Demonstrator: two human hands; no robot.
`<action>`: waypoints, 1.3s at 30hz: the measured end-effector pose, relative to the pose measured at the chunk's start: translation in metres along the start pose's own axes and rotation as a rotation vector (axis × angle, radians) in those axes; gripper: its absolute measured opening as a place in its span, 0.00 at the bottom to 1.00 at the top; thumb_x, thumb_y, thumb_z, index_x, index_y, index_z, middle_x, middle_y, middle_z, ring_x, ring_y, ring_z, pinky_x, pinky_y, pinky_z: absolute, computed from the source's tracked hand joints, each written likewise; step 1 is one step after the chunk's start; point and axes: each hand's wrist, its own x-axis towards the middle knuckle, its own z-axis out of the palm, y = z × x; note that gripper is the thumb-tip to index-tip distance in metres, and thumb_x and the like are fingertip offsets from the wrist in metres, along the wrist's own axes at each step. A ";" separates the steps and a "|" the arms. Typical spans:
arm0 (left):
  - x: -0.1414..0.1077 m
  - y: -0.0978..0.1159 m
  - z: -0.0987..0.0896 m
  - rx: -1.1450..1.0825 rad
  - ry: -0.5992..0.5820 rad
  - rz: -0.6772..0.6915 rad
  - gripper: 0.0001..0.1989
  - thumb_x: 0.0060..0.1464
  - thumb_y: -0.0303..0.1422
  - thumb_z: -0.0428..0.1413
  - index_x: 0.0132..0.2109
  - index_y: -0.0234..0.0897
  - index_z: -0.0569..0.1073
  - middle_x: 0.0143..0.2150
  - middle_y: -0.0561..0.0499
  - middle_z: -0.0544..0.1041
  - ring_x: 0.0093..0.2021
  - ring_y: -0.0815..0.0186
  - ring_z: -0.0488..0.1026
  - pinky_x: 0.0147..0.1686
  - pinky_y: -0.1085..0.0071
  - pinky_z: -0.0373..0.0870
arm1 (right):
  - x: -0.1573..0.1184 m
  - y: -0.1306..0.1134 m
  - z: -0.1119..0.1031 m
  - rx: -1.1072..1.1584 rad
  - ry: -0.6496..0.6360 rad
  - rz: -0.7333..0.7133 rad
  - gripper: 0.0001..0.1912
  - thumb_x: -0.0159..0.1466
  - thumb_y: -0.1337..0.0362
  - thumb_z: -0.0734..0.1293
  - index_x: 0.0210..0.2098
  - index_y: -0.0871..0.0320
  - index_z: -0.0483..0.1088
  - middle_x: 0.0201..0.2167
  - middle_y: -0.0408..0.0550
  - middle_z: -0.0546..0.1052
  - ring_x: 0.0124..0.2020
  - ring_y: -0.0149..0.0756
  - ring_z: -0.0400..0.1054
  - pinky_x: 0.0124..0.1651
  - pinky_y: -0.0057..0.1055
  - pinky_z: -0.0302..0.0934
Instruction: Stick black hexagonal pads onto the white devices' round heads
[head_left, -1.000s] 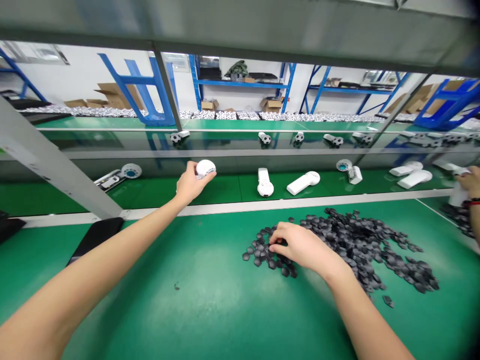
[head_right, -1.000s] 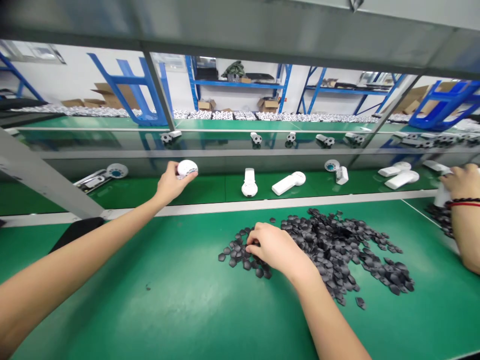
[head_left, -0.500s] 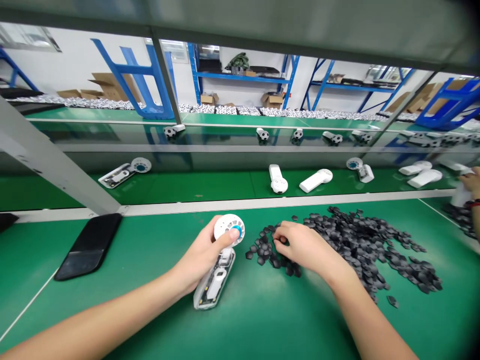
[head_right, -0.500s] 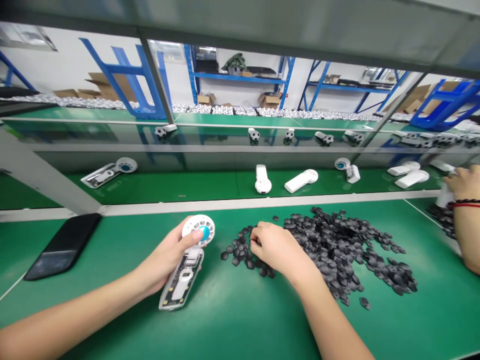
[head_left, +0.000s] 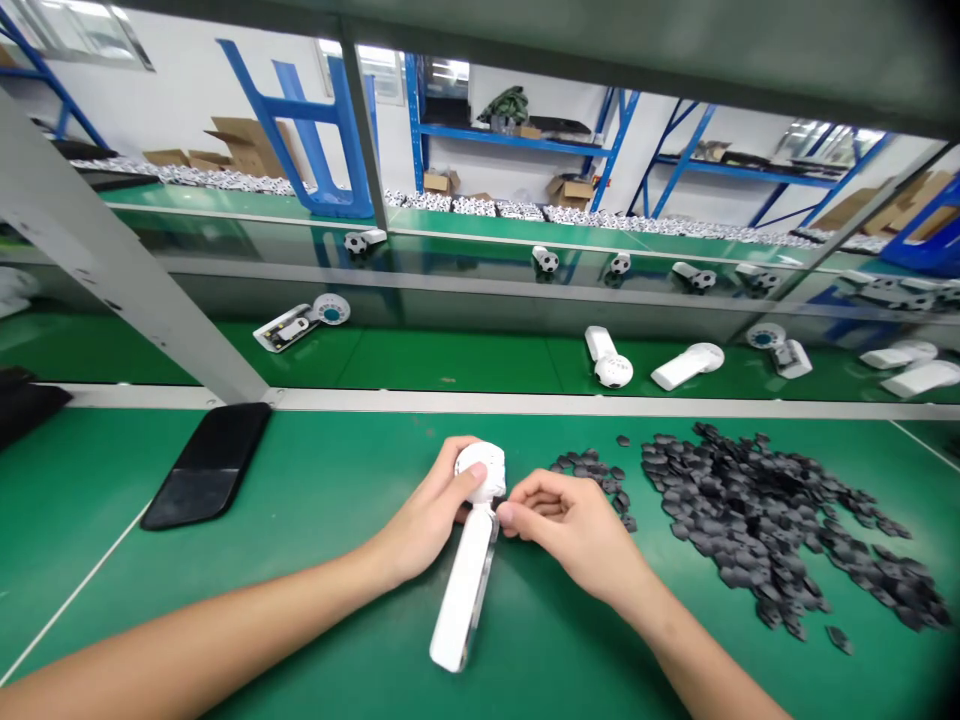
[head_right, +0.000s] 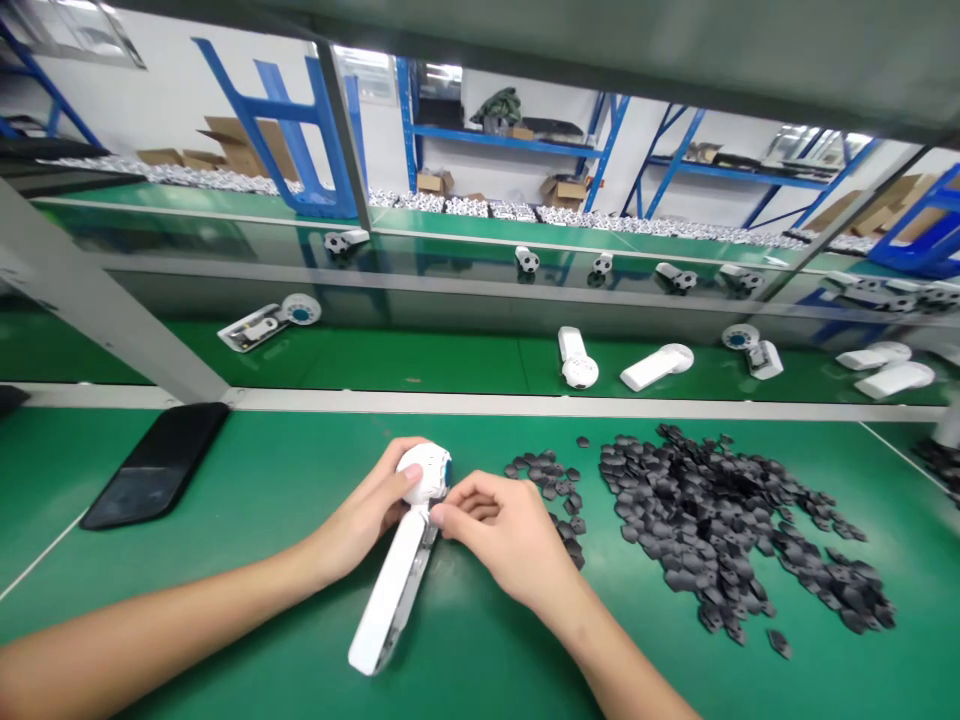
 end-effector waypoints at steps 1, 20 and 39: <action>-0.002 0.000 -0.001 0.077 0.007 0.005 0.19 0.68 0.50 0.51 0.59 0.47 0.63 0.42 0.53 0.72 0.37 0.64 0.71 0.38 0.68 0.70 | 0.000 -0.001 0.004 -0.015 0.022 -0.008 0.09 0.65 0.57 0.73 0.34 0.57 0.78 0.31 0.46 0.84 0.33 0.36 0.79 0.37 0.27 0.71; -0.004 0.003 0.002 0.253 -0.084 0.118 0.29 0.60 0.44 0.63 0.62 0.46 0.59 0.41 0.54 0.67 0.37 0.66 0.65 0.36 0.72 0.64 | 0.001 0.003 -0.007 -0.617 0.012 -0.284 0.11 0.75 0.60 0.60 0.37 0.53 0.71 0.33 0.44 0.79 0.32 0.36 0.72 0.36 0.28 0.61; -0.003 0.020 -0.004 0.144 -0.169 -0.033 0.28 0.53 0.41 0.68 0.57 0.42 0.69 0.43 0.50 0.74 0.34 0.66 0.70 0.32 0.71 0.69 | -0.009 0.006 -0.083 -0.830 -0.092 -0.029 0.05 0.68 0.57 0.71 0.40 0.50 0.77 0.35 0.43 0.79 0.36 0.38 0.73 0.35 0.29 0.60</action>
